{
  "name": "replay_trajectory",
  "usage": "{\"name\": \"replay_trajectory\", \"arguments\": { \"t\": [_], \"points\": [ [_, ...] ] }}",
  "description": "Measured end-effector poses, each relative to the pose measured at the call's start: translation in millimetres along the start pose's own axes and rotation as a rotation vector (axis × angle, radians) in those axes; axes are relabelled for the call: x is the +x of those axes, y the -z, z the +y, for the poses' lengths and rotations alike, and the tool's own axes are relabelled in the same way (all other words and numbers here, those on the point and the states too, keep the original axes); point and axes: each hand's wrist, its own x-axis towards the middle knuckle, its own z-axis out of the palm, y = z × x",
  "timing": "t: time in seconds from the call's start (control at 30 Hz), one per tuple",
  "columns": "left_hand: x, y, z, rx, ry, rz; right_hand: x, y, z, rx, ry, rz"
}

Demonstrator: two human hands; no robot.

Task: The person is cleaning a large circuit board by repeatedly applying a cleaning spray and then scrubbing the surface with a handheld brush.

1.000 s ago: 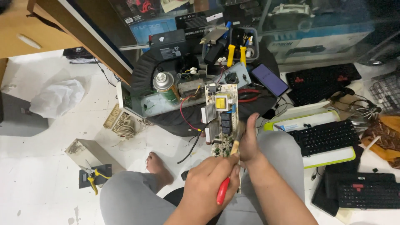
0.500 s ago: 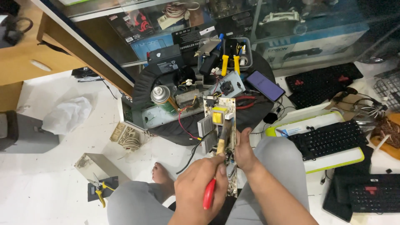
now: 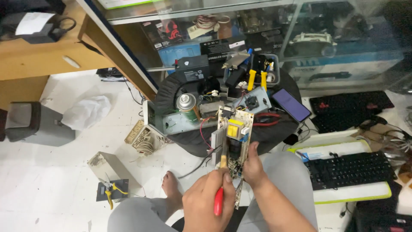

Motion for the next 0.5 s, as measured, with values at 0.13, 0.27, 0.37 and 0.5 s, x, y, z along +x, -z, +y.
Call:
{"name": "replay_trajectory", "arguments": {
  "t": [0.13, 0.27, 0.37, 0.5],
  "points": [
    [-7, 10, -5, -0.034, 0.111, 0.059, 8, 32, 29, -0.222, 0.068, 0.238],
    [-12, 13, -17, -0.045, 0.142, 0.031, 18, -57, -20, -0.046, -0.020, -0.220],
    [-11, 15, -24, -0.071, 0.149, 0.060, 30, -66, -17, -0.025, -0.025, -0.261],
    [-15, 20, -27, -0.056, 0.214, 0.009, 30, -81, -17, -0.005, -0.033, -0.282]
  ]
}}
